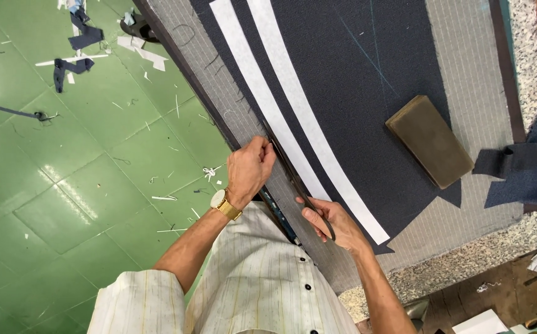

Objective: The person uses shears to cut two long white strips from a dark fabric laid on a work table. They trim the edges, reposition the strips, and briefly use an iron to press one strip before continuing to trim the second strip.

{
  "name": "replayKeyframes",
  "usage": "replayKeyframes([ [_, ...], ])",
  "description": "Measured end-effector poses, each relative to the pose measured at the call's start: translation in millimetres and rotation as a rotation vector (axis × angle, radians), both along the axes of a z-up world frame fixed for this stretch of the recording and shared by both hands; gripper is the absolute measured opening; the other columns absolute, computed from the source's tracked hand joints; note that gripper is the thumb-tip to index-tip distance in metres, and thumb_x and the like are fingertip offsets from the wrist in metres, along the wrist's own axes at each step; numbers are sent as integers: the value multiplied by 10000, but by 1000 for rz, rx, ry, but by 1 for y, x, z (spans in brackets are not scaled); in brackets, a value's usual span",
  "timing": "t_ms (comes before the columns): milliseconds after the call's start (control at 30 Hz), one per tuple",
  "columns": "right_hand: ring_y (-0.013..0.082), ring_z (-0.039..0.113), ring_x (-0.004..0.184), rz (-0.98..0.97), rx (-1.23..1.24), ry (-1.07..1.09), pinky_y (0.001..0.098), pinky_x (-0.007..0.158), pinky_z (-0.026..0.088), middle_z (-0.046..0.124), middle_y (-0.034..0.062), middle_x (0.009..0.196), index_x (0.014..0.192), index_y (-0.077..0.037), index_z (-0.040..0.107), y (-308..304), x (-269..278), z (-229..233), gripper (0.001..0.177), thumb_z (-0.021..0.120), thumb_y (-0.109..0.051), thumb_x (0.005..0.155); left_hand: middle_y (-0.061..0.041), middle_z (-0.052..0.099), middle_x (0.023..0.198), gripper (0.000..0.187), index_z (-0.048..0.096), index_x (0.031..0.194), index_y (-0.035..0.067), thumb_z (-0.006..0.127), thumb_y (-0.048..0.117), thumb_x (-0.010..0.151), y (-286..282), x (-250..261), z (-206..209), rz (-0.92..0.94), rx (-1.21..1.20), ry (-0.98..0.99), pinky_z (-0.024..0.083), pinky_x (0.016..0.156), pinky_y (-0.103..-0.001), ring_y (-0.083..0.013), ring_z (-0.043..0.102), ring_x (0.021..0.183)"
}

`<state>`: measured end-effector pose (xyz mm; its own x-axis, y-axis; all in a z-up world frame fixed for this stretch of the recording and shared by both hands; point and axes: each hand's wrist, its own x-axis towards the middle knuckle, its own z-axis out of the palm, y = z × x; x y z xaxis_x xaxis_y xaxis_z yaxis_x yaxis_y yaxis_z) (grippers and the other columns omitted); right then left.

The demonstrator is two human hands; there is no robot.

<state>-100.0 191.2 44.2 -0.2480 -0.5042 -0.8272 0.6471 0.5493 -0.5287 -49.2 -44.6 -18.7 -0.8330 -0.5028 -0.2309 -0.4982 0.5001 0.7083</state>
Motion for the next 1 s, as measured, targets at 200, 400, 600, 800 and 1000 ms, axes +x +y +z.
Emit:
replayKeyframes([
  [200,128,550,399,-14,46,18,196,287,446,556,86,461,1313,24,650,-1,0,-2,465,703,-249,939,-59,620,543,101,655,881,110,634,186,943,-1,-1,2,2,14,3,547,545,-431,-320,694,553],
  [400,142,513,345,25,98,37,209,254,416,528,99,425,1315,23,655,-4,-4,5,463,731,-211,923,-76,618,553,115,653,886,114,641,214,940,0,-3,4,10,-15,-2,544,553,-460,-347,698,583],
  [600,130,551,404,23,65,21,206,297,444,557,88,460,1295,39,656,-16,-8,11,464,691,-264,945,-101,632,573,113,652,902,108,639,214,938,-3,-1,5,5,-5,3,542,556,-481,-369,699,600],
  [800,131,555,415,34,54,28,210,311,451,563,84,475,1304,46,645,-29,-15,10,501,692,-304,947,-102,634,578,117,648,891,105,637,212,937,-3,0,7,-8,0,11,549,556,-466,-361,704,601],
  [1000,131,538,400,24,30,19,208,309,446,546,79,465,1291,32,661,-35,-17,1,480,688,-310,955,-97,646,588,116,619,866,113,626,201,942,-5,0,10,-99,-144,26,546,521,-438,-329,702,562],
])
